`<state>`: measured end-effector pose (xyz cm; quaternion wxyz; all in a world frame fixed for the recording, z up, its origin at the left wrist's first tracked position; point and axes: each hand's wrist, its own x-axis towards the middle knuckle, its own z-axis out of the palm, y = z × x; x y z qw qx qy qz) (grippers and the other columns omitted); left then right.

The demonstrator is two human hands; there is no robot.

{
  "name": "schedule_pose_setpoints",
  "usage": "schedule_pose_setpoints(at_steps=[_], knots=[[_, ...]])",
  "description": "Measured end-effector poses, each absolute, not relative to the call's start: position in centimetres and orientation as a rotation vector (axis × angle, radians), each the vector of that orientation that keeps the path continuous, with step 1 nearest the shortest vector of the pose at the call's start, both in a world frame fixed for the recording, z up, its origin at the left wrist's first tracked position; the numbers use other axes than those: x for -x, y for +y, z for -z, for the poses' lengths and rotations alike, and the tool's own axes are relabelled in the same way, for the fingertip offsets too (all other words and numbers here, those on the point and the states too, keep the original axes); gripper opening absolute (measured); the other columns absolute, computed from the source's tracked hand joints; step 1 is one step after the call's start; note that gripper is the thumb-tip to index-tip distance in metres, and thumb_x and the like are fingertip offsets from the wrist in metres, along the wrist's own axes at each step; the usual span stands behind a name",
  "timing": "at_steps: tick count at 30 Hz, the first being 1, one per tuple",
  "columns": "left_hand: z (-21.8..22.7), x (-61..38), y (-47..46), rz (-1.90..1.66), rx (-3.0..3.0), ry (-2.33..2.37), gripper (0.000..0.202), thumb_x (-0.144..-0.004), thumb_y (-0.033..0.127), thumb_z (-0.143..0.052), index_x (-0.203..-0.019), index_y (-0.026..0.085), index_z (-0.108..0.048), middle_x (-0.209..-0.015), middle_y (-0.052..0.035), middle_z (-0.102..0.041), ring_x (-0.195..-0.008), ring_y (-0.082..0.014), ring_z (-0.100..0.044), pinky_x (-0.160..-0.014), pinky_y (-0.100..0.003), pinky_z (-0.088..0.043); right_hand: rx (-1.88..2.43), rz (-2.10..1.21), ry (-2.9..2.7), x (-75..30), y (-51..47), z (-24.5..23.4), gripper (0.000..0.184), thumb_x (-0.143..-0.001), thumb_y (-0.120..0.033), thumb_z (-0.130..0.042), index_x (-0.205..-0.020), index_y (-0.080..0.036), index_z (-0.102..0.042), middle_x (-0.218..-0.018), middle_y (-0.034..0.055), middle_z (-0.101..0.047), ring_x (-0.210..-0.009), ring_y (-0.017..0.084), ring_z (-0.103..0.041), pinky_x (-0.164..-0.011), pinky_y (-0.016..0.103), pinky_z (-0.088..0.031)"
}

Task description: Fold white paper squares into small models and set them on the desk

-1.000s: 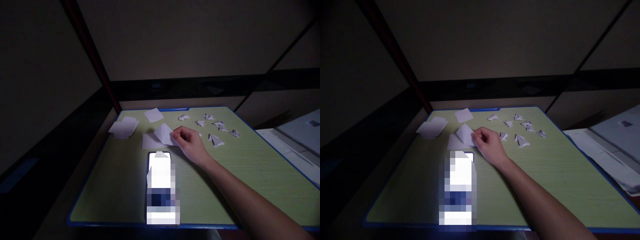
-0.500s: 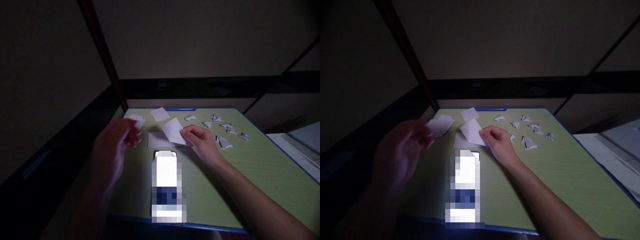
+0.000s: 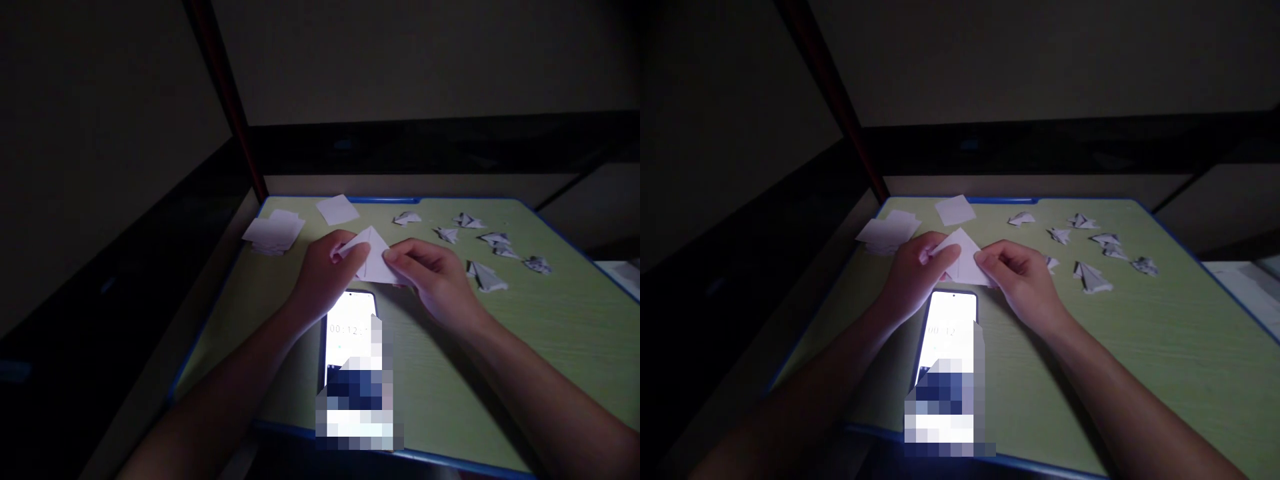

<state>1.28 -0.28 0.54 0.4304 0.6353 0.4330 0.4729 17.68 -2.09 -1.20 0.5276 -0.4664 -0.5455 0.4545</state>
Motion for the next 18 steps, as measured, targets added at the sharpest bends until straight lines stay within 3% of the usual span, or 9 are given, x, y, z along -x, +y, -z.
schedule_pose_setpoints(at_steps=[6, 18], knots=[[-0.15, -0.87, 0.34, -1.274, -1.482, 1.013, 0.023, -0.075, 0.030, -0.063, -0.060, 0.016, -0.052, -0.054, 0.0041, -0.047, -0.050, -0.0069, -0.045, -0.046, -0.019, -0.036, 1.086, -1.120, -1.322, -17.61, -2.11, 1.12, 0.020, -0.076, -0.037, -0.070, -0.070, -0.018, -0.066, -0.055, -0.0028, -0.054, -0.050, 0.010, -0.044, -0.047, 0.026, -0.029], [0.34, -0.63, 0.81, -1.243, -1.308, 0.922, 0.025, -0.075, 0.038, -0.067, -0.066, 0.016, -0.058, -0.060, 0.0024, -0.053, -0.052, -0.0074, -0.048, -0.043, -0.017, -0.036, 1.062, -1.170, -1.381, -17.90, -2.26, 1.18, 0.023, -0.078, -0.040, -0.070, -0.070, -0.019, -0.066, -0.055, -0.0030, -0.054, -0.051, 0.010, -0.044, -0.049, 0.026, -0.029]])
